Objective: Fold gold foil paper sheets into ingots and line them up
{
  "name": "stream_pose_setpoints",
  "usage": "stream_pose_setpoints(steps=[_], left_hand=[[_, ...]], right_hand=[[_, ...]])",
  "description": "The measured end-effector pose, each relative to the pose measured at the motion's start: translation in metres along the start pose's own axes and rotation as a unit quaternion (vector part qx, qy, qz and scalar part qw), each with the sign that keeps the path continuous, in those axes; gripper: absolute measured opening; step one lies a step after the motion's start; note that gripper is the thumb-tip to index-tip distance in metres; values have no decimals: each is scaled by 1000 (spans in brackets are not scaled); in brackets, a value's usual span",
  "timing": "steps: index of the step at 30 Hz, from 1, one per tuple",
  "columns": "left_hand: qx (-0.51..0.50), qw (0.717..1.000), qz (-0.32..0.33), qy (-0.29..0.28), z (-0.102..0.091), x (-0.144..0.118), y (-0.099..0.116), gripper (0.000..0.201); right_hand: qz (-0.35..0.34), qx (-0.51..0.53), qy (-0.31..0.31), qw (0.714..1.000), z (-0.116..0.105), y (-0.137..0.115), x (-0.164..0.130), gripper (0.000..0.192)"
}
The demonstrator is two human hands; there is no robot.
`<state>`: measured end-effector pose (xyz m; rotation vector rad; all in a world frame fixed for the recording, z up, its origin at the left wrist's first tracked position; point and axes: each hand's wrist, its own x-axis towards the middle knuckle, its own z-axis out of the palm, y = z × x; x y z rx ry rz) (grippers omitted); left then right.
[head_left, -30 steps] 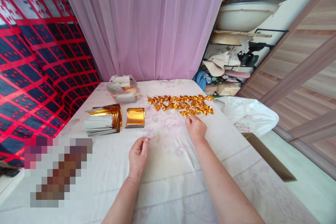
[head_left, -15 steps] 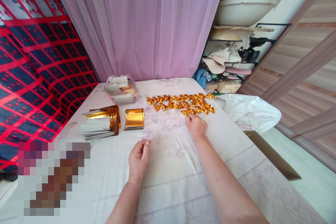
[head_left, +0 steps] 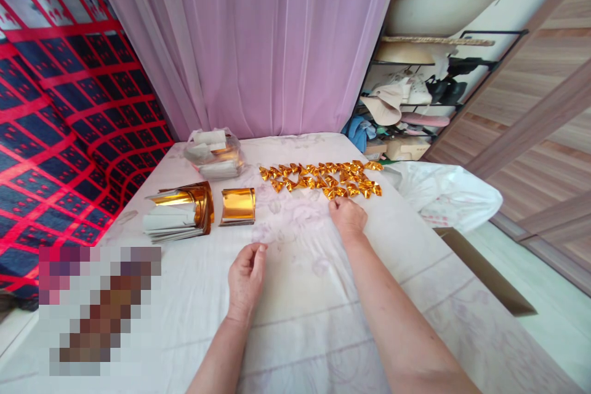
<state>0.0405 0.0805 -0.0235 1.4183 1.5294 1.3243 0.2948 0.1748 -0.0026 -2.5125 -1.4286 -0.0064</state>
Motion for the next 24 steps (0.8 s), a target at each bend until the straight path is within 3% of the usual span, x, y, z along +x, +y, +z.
stream_pose_setpoints(steps=[12, 20, 24], left_hand=[[-6, 1000, -4, 5, 0, 0, -4, 35], [45, 996, 71, -4, 0, -2, 0, 29], [54, 996, 65, -6, -1, -6, -3, 30]], right_hand=[[-38, 6, 26, 999, -1, 3, -14, 34], [-147, -2, 44, 988, 3, 13, -49, 32], [-196, -3, 48, 980, 6, 17, -60, 31]])
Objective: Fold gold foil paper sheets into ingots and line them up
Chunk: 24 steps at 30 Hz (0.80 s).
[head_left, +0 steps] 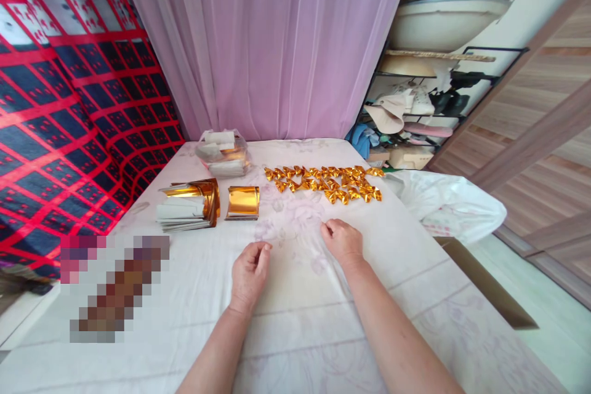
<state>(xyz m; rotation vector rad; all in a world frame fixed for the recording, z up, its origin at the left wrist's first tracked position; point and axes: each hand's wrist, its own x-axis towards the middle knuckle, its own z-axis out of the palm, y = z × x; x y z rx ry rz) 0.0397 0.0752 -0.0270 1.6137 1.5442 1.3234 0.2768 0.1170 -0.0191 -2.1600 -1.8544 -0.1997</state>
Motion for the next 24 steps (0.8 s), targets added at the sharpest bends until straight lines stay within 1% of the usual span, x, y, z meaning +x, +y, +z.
stream_pose_setpoints(steps=[6, 9, 12, 14, 16, 20, 22, 23, 24], left_hand=[[21, 999, -25, 7, -3, -2, -3, 32], [40, 999, -17, -4, -3, -1, -3, 33], [70, 997, 4, -28, -5, 5, -1, 34], [94, 994, 24, -51, -11, 14, 1, 33], [124, 989, 51, -66, -20, 28, 4, 29], [194, 972, 112, -68, -46, 67, 14, 22], [236, 958, 145, -80, -56, 85, 17, 24], [326, 922, 183, -95, -60, 92, 17, 28], [410, 881, 209, -108, -63, 98, 17, 31]], right_hand=[[-6, 8, -6, 1000, -1, 0, -2, 30], [-12, 17, -12, 1000, 0, 1, -3, 30], [-17, 34, -17, 999, 1, 1, -5, 29], [-18, 44, -21, 999, 1, 2, -6, 29], [-21, 50, -25, 998, -1, 2, -7, 29], [-27, 56, -33, 998, -4, 0, -8, 31], [-27, 57, -31, 997, -5, -1, -8, 31], [-27, 58, -31, 997, -5, -1, -8, 31], [-28, 60, -31, 997, -5, -1, -8, 31]])
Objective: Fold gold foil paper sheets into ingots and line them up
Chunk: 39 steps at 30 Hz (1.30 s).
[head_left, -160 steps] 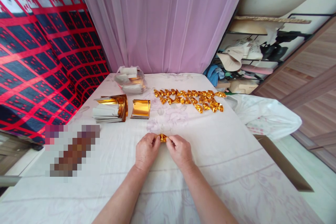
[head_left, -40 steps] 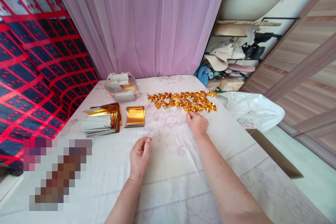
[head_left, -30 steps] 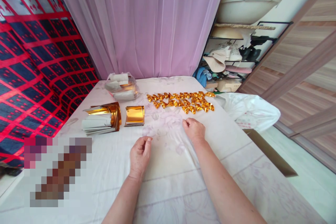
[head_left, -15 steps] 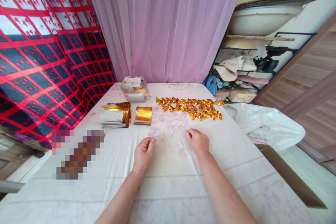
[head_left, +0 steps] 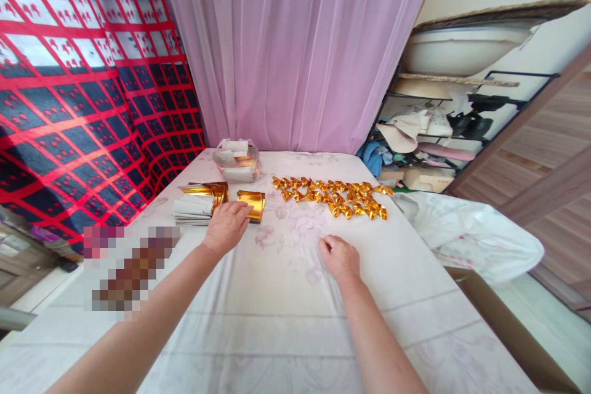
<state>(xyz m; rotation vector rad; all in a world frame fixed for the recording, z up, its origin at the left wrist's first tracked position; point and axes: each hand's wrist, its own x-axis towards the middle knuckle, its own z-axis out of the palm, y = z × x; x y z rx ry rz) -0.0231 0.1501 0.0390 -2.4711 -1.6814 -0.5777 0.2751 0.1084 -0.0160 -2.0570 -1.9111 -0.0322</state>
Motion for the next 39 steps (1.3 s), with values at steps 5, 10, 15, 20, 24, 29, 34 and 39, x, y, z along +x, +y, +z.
stream_pose_setpoints(steps=[5, 10, 15, 20, 24, 29, 34, 39], left_hand=[[63, 997, 21, -41, 1, 7, -11, 33], [94, 993, 34, -68, 2, 6, -11, 30], [122, 990, 24, -73, 0, 9, -5, 26], [136, 988, 14, -68, -6, 8, 0, 29], [133, 989, 6, -66, -9, 6, -1, 26], [130, 990, -18, -51, -10, 3, -4, 21], [114, 993, -25, -37, -9, -4, -7, 22], [96, 995, -21, 9, -13, -14, -5, 28]], right_hand=[[4, 1, -5, 1000, -1, 0, 0, 29], [5, 0, -8, 1000, -1, 1, 1, 29], [9, 2, -3, 1000, 0, 0, 1, 30], [8, 5, 4, 1000, 1, -1, 2, 30], [10, 8, 5, 1000, 1, 0, 2, 31], [10, 12, 2, 1000, -1, 0, 1, 30], [10, 18, 9, 1000, -1, 0, 1, 29], [1, 26, 23, 999, 2, 1, 1, 30]])
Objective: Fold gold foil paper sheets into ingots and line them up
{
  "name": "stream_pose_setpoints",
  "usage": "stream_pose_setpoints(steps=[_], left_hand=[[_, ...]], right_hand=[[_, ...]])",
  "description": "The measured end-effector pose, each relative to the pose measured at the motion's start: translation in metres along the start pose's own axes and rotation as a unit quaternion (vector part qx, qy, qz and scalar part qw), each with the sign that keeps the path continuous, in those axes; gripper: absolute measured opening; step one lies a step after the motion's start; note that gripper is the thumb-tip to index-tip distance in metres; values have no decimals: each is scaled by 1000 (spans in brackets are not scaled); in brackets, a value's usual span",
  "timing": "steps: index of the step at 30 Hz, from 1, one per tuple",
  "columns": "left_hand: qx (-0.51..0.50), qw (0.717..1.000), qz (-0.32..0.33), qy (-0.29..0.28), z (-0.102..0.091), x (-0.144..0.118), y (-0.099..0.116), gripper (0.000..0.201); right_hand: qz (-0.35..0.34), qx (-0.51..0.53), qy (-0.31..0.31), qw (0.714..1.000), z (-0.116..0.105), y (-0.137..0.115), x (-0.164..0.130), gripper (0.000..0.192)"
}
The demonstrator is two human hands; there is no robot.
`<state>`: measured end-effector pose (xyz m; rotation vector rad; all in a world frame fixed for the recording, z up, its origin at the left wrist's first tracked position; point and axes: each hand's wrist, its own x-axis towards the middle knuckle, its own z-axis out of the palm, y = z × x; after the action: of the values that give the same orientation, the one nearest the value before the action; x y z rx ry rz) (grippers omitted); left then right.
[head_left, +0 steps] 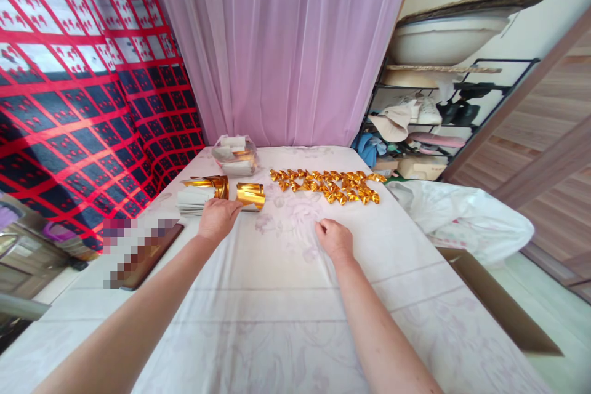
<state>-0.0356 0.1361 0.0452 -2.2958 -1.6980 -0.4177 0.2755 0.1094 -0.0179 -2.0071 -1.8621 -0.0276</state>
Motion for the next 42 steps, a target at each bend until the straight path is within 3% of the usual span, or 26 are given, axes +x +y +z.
stream_pose_setpoints(steps=[4, 8, 11, 16, 21, 25, 36, 42], left_hand=[[-19, 999, 21, 38, -3, -20, 17, 27], [-85, 985, 104, 105, 1, -51, 52, 21], [-129, 974, 151, 104, 5, -71, 78, 20], [-178, 967, 164, 81, 7, -91, 103, 18], [-212, 965, 146, 43, 8, -104, 110, 18], [-235, 963, 127, 16, 9, -108, 113, 16], [-262, 958, 112, -21, 11, -106, 113, 7], [-267, 957, 109, -29, 14, -107, 111, 5]], right_hand=[[-15, 12, 15, 1000, 3, 2, 0, 29], [-35, 32, 33, 998, 5, 2, -2, 28], [-59, 55, 44, 996, 6, 1, -7, 22], [-104, 109, 63, 987, 9, -2, -21, 25], [-179, 160, 130, 962, 8, -12, -34, 30], [-220, 167, 127, 953, 6, -24, -38, 30], [-194, 166, 121, 959, 9, -28, -39, 26], [-188, 143, 82, 968, 6, -27, -39, 29]])
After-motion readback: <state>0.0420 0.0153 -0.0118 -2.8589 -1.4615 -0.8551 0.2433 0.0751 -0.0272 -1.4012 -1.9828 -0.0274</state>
